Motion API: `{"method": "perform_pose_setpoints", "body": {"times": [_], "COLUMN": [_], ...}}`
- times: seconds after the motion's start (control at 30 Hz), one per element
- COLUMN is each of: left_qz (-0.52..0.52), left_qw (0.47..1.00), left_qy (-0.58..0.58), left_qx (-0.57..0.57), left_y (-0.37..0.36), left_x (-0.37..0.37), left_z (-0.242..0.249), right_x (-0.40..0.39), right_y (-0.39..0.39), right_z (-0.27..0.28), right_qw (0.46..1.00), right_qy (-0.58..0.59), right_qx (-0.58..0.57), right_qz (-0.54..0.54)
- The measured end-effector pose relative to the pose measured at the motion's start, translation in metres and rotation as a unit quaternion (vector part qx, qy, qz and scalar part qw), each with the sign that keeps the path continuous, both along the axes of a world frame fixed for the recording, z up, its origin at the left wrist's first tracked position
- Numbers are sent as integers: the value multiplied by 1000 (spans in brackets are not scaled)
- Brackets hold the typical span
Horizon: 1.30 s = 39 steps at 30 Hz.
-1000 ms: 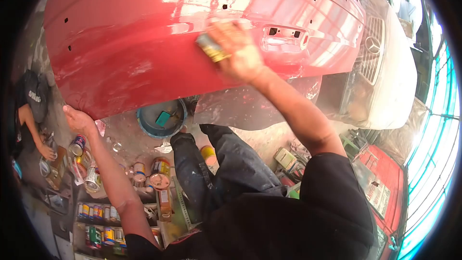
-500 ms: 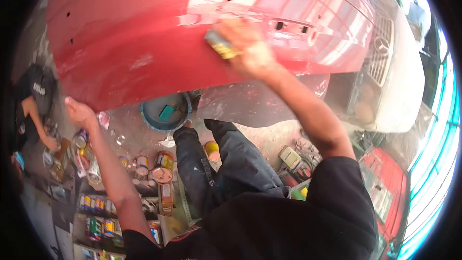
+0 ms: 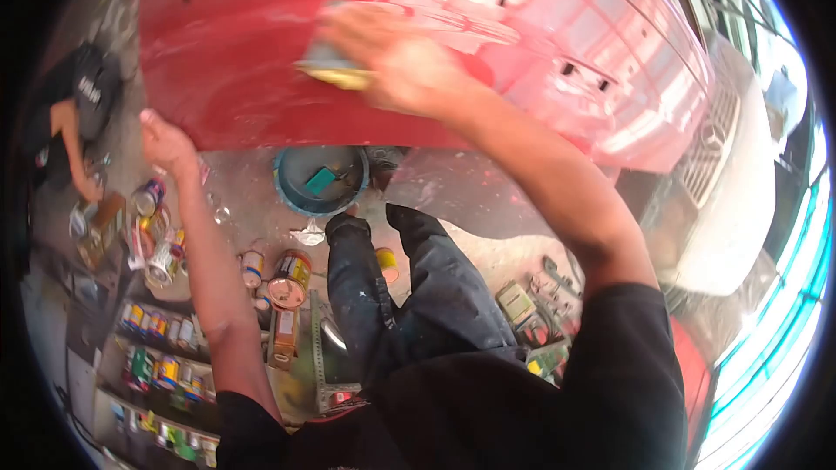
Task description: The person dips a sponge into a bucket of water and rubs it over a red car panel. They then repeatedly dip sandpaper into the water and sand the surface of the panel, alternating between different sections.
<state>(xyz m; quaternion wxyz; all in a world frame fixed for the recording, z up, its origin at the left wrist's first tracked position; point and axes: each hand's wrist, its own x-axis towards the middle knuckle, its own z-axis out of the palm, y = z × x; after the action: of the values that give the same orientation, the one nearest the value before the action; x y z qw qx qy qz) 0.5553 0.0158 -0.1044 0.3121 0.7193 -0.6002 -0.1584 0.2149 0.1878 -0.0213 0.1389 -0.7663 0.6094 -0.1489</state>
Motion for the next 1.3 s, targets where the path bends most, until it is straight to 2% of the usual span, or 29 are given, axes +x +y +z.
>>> {"method": "perform_pose_setpoints", "body": {"times": [0.07,0.17,0.27,0.33,0.4,0.5,0.53,0.6,0.67,0.77,0.83,0.97,1.03,1.1,1.13,1.23,1.3], "left_qz": [3,5,-12,-12,-22,-25,-28,-22,-24,-18,-14,-18,-27,-37,-40,-16,-18], "left_qw": [1000,998,998,998,997,998,997,997,997,997,997,998,997,998,997,999,998], "left_qy": [-4,-55,-58,-48,-34,-32,-31,-29,-36,-39,-27,1,1,-11,-14,-14,-4], "left_qx": [-26,2,-28,-41,-62,-57,-59,-70,-60,-63,-72,-67,-70,-59,-60,-43,-61], "left_y": [-3,0,0,2,1,1,2,1,2,3,2,6,4,7,3,5,6], "left_x": [6,-1,3,1,2,2,-1,-1,-1,-3,-5,-3,-3,-2,-2,-6,-5], "left_z": [-7,6,-1,3,2,3,4,8,7,7,7,8,9,10,10,10,9], "right_x": [-40,-74,-29,25,75,102,81,36,-22,-27,6,107,120,115,97,37,32], "right_y": [43,73,21,-43,-99,-121,-109,-69,-14,11,-30,-147,-169,-162,-144,-81,-75], "right_z": [16,22,12,3,-12,-12,-4,6,10,15,9,-20,-17,-3,4,8,5], "right_qw": [998,997,1000,998,995,996,994,994,995,998,998,989,987,989,984,989,992], "right_qy": [-11,58,20,5,45,46,30,82,85,61,36,79,59,-6,84,76,54], "right_qx": [26,26,20,-2,-42,-28,-31,-3,34,24,-4,-59,-63,-44,-47,-17,-19], "right_qz": [-53,-44,-3,55,83,66,96,78,50,26,61,109,136,144,148,126,116]}}
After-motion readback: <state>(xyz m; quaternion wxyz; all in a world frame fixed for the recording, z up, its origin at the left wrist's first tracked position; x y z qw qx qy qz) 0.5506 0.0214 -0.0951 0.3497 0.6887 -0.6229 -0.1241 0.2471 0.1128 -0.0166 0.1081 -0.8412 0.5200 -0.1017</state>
